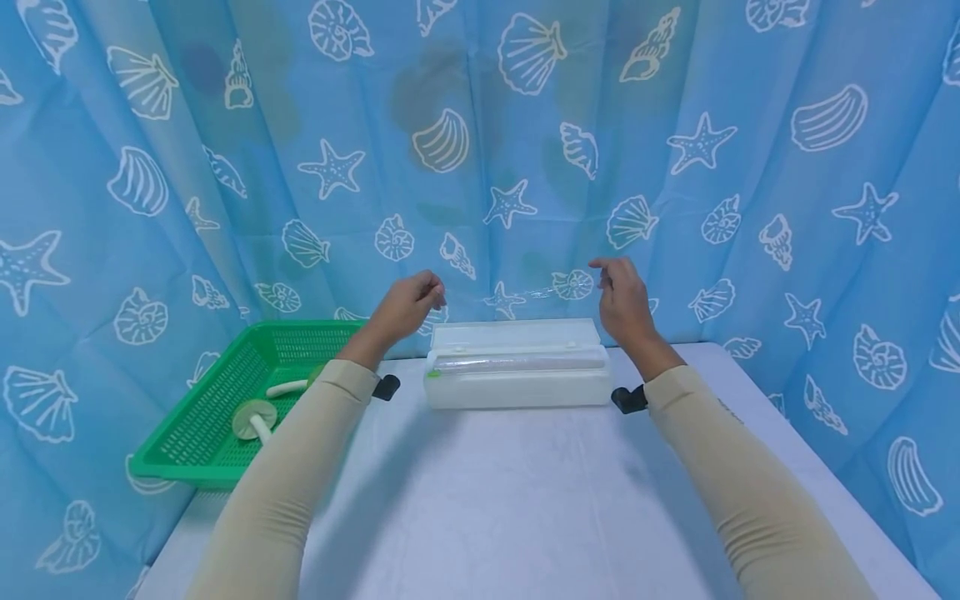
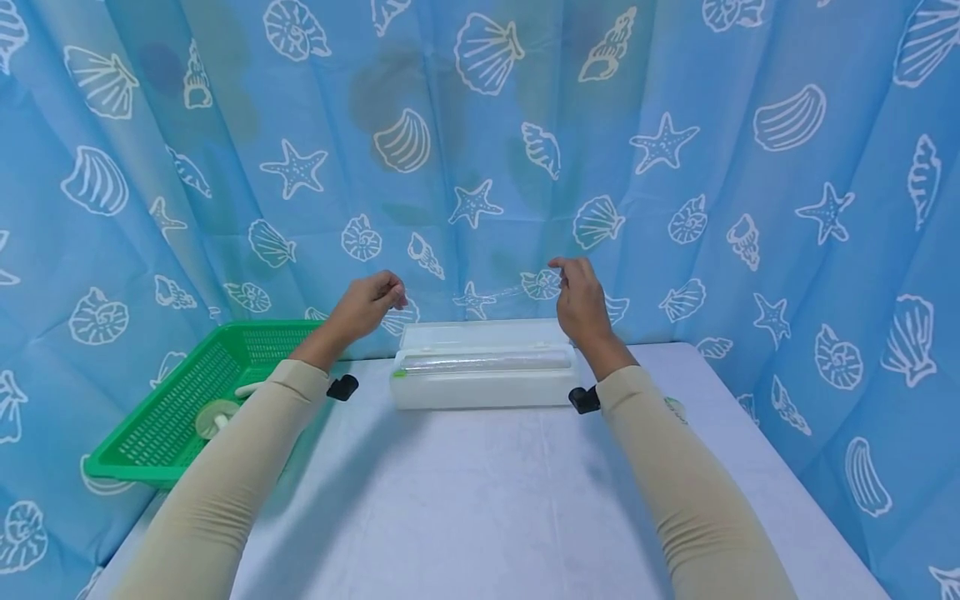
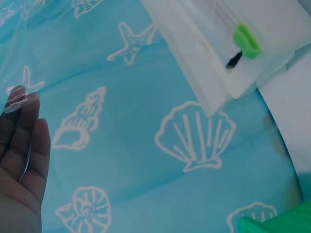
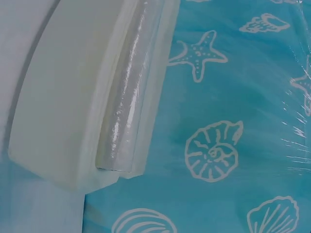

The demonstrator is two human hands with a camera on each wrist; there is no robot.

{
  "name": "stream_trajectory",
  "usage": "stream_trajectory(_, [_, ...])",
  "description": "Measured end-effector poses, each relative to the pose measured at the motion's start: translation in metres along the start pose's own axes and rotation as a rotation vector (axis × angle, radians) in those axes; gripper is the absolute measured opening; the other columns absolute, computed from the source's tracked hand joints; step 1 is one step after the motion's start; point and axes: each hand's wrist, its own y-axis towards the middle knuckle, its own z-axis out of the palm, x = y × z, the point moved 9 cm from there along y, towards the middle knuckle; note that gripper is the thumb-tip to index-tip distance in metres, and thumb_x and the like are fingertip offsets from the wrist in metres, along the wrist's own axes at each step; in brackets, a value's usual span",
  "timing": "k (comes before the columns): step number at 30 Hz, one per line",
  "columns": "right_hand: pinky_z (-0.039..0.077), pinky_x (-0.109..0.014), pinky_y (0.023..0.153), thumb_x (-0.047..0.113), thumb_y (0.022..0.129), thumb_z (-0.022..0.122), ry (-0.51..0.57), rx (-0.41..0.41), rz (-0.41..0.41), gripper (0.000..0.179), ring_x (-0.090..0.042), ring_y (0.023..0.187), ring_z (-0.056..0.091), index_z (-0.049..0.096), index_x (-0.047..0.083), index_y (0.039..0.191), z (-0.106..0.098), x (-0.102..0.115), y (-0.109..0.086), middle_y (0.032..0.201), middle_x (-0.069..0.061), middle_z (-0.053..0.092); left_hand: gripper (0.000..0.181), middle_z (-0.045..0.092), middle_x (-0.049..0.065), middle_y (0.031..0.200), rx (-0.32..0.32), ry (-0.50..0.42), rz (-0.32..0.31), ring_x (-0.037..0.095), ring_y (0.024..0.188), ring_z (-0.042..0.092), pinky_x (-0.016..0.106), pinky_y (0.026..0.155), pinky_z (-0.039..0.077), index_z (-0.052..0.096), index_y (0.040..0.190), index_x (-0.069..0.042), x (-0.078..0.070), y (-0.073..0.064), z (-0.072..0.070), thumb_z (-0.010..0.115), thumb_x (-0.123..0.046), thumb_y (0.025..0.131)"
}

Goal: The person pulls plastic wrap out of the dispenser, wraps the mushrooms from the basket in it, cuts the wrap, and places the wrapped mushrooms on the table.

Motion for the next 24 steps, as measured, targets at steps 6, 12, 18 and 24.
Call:
stream_trajectory(6, [0.048, -0.046, 0.078, -0.010, 0.093, 0.026, 0.010, -0.017, -0.009, 0.039, -0.034, 0.087, 0.055, 0.057, -0.003, 0.116, -0.005, 0.003, 0.003, 0.100, -0.020, 0.050, 0.022, 0.065, 0.001, 0.096, -0.026, -0.020, 0.048, 0.019, 0.091, 0.060, 0.036, 0.074, 0.049, 0.058, 0.105, -0.013, -0.010, 0.002, -0.003, 0.044, -0.029, 0.105])
stream_trajectory(12, [0.046, -0.043, 0.075, -0.006, 0.096, 0.028, 0.011, 0.031, 0.014, 0.035, -0.030, 0.085, 0.053, 0.057, -0.002, 0.116, 0.001, -0.001, 0.000, 0.099, -0.019, 0.049, 0.019, 0.066, 0.006, 0.098, 0.023, -0.026, 0.044, 0.019, 0.090, 0.061, 0.038, 0.077, 0.050, 0.058, 0.104, -0.013, -0.009, 0.001, 0.005, 0.044, -0.026, 0.105])
stream_trajectory(18, [0.046, -0.044, 0.073, -0.007, 0.096, 0.028, 0.010, 0.030, -0.020, 0.035, -0.031, 0.082, 0.053, 0.057, -0.003, 0.115, 0.003, -0.005, -0.001, 0.096, -0.018, 0.049, 0.021, 0.065, 0.004, 0.098, 0.026, 0.004, 0.032, 0.019, 0.091, 0.061, 0.039, 0.080, 0.049, 0.057, 0.107, -0.012, -0.004, 0.004, 0.007, 0.043, -0.027, 0.106])
stream_trajectory(24, [0.044, -0.042, 0.071, -0.002, 0.101, 0.029, 0.010, 0.036, -0.004, 0.032, -0.029, 0.081, 0.052, 0.057, -0.003, 0.116, 0.003, -0.009, 0.002, 0.097, -0.019, 0.049, 0.024, 0.065, 0.006, 0.097, -0.011, 0.006, 0.072, 0.019, 0.084, 0.059, 0.037, 0.073, 0.048, 0.058, 0.107, -0.010, -0.015, 0.005, 0.006, 0.042, -0.028, 0.106])
